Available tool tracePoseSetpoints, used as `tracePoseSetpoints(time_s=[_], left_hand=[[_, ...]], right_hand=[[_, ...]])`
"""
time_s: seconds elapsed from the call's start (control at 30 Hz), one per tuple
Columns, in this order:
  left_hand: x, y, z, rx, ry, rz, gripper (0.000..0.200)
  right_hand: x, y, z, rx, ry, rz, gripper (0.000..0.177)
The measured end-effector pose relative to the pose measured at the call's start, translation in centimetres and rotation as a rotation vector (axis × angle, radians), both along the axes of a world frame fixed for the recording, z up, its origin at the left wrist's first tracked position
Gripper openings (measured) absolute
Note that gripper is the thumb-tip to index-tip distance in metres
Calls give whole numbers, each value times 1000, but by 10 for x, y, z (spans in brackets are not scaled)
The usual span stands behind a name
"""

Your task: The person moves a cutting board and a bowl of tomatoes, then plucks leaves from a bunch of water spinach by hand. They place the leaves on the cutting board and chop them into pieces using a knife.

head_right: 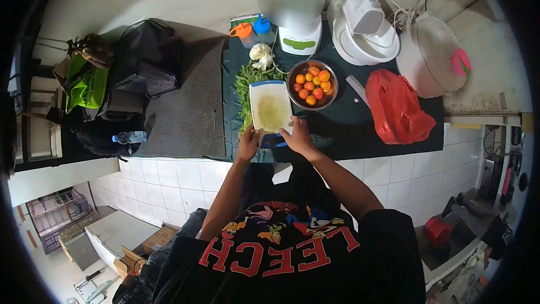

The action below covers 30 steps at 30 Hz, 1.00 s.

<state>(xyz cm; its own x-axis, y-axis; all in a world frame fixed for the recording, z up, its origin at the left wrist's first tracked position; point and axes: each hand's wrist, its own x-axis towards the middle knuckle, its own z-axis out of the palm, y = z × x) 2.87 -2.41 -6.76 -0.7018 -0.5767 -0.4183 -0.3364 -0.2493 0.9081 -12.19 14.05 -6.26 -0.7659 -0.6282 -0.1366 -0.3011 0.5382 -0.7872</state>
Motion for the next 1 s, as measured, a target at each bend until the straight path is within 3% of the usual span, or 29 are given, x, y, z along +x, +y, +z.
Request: tracePoseSetpoints(time_s=[0.1,0.17,0.27,0.37,0.47,0.53,0.6,0.67,0.7,0.8,0.97,1.0], left_hand=[[8,-11,13,23,-34,-235,47],[10,-13,9,38,27,-250,45],[14,-26,3,79,206,-349,44],[20,-45,8,91,224,-424,39],[18,-54,46,-116,87,-613,29],[18,-54,61,-382,-1,-651,24],[19,-53,47,-491,166,-560,21],[17,-56,52,-569,90,-431,18],[15,-59,43,-737,167,-373,17],[7,-56,42,-788,148,-364,17],[-21,-40,39,-485,7,-511,23],[-27,-33,34,-333,-67,-601,27]], right_hand=[[-2,-4,-8,43,-6,-28,63],[-7,-10,6,123,-139,-97,68],[-16,-9,-2,-6,-490,-278,57],[-16,1,-55,-249,-650,-334,52],[-4,-4,-21,-204,-789,-476,43],[5,-7,-13,-86,-682,-499,41],[10,-8,-15,74,-300,-514,46],[15,6,-2,117,-204,-477,47],[18,14,12,162,-116,-422,48],[24,52,40,243,-66,-392,47],[12,126,43,273,43,-346,47],[8,135,43,285,53,-319,47]])
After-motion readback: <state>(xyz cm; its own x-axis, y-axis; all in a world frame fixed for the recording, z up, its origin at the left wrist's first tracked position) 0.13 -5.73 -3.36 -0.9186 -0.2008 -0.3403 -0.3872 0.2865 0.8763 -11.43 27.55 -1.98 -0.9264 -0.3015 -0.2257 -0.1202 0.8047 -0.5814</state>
